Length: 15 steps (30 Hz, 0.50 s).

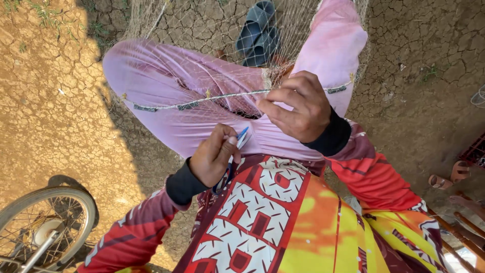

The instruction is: Repairing a fishing net using scissors and a netting needle while sitting on the ground.

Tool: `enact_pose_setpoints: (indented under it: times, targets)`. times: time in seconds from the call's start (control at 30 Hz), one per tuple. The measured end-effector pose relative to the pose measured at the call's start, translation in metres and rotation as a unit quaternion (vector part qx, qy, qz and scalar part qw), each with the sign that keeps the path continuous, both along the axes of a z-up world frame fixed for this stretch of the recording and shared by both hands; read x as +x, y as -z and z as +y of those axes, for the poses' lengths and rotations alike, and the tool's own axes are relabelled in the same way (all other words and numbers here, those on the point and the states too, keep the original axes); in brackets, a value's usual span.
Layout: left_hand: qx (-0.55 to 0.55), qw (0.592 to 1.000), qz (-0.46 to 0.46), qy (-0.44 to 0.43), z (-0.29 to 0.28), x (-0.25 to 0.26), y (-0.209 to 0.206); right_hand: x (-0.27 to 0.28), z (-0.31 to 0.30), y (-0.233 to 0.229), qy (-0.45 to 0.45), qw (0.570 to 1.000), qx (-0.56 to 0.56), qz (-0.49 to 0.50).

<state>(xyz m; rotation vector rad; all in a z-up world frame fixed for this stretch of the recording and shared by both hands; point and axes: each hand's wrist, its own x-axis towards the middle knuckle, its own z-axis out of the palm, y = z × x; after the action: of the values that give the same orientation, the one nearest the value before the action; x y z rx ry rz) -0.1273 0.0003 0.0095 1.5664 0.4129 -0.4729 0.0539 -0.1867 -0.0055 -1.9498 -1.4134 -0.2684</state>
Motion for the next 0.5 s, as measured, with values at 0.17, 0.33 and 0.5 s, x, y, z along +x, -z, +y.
enact_pose_setpoints:
  times: [0.17, 0.33, 0.5]
  targets:
    - [0.048, 0.994, -0.087, -0.033, 0.029, 0.028, -0.006, -0.001, -0.008, -0.003, 0.028, 0.999, 0.005, -0.030]
    - [0.345, 0.858, -0.379, 0.038, 0.038, 0.086, -0.058, 0.007, -0.017, -0.023, 0.039, 0.998, 0.013, -0.041]
    - [0.519, 0.722, -0.439, 0.133, 0.033, 0.122, -0.087, 0.002, -0.021, -0.048, 0.029, 0.996, -0.081, 0.040]
